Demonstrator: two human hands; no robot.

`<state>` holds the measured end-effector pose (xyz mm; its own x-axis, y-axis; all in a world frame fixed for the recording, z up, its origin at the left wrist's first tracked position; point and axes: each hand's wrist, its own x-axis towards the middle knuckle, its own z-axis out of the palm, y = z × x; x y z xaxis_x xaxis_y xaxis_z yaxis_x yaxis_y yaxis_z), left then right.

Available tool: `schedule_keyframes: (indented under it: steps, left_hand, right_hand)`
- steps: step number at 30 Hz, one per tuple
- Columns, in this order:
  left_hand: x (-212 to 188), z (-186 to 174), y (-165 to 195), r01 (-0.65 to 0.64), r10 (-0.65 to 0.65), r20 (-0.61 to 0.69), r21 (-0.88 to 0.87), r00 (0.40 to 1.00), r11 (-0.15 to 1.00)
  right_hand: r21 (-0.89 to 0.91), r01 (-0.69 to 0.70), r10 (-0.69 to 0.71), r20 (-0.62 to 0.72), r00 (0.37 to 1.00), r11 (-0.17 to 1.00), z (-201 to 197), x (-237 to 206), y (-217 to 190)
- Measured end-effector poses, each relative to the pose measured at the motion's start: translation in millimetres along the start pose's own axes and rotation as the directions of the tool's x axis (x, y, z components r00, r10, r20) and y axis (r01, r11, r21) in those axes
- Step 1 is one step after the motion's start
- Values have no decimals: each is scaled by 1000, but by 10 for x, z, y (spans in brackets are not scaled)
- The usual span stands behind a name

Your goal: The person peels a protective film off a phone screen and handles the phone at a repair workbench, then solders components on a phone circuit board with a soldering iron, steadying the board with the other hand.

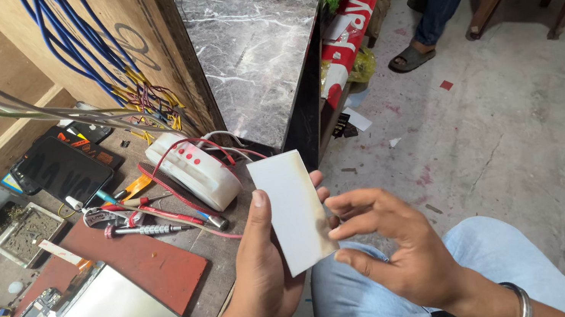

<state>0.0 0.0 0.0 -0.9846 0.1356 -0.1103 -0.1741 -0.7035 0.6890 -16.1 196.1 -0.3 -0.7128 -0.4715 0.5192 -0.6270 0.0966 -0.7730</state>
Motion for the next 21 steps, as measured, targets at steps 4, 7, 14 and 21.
schedule_keyframes:
  steps: [4, 7, 14, 21]
  left_hand:
    - [6, 127, 80, 36, -36, -135, -1, 990, 999]
    - [-6, 197, 131, 33, -32, -137, 7, 990, 999]
    - [34, 81, 19, 15, -19, -123, -34, 992, 999]
    - [280, -307, -159, 73, -66, 44, -190, 997, 979]
  right_hand:
    - [-63, -13, 7, -102, 995, 998, -95, -18, 96]
    - [-21, -155, 149, -189, 971, 988, -281, 83, 190]
    - [491, -380, 484, -101, 869, 784, -1376, 1202, 535]
    - [444, -552, 564, 118, 817, 706, -1973, 2630, 245]
